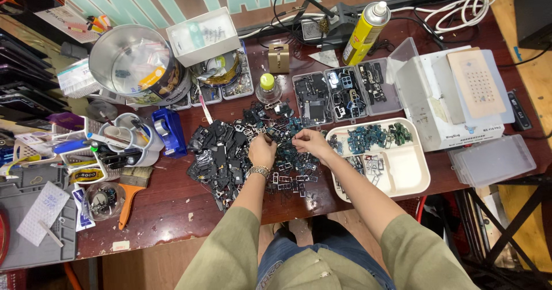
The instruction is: The person sorts small electronic components from a large pile on a workbench into a compartmentalized tray. They pick up individual pieces, separate them, and place them into specific sections of the tray.
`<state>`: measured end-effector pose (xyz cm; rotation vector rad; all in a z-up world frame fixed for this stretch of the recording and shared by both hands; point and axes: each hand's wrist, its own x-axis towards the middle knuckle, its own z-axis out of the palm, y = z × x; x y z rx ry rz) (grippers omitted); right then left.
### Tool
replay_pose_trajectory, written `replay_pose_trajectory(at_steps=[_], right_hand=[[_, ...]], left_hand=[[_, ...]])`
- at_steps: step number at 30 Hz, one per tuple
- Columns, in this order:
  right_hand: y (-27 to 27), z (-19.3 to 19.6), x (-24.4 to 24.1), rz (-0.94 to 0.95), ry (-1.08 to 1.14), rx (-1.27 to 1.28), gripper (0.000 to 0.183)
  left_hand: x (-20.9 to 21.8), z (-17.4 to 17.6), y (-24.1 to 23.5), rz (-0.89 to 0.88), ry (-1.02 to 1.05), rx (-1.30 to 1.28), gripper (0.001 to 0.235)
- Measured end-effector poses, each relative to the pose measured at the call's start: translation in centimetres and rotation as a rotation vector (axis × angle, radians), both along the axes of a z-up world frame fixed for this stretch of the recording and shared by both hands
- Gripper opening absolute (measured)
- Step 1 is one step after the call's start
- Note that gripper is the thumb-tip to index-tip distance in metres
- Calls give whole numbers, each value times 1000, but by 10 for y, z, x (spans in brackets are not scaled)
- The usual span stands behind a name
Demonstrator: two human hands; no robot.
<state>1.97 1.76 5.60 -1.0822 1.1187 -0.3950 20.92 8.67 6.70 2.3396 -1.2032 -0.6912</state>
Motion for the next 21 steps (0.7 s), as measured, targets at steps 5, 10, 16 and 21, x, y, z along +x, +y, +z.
replay_pose_trajectory(at_steps=[5,10,16,21], right_hand=[[7,1,-1,11,-2,-9,15],[11,-1,-8,-2,31,-30,16],[14,5,-7,-94,-21,-87,18],[18,9,-19,-113,-11,-147,18]], left_hand=[[-6,-8,-2,-76,-135,20,29],[-1,-31,-4,-9,-68,-32,18],[-8,-29,-7,112,1119,-226,22],[-25,-15,-3,104,1246,-189,20]])
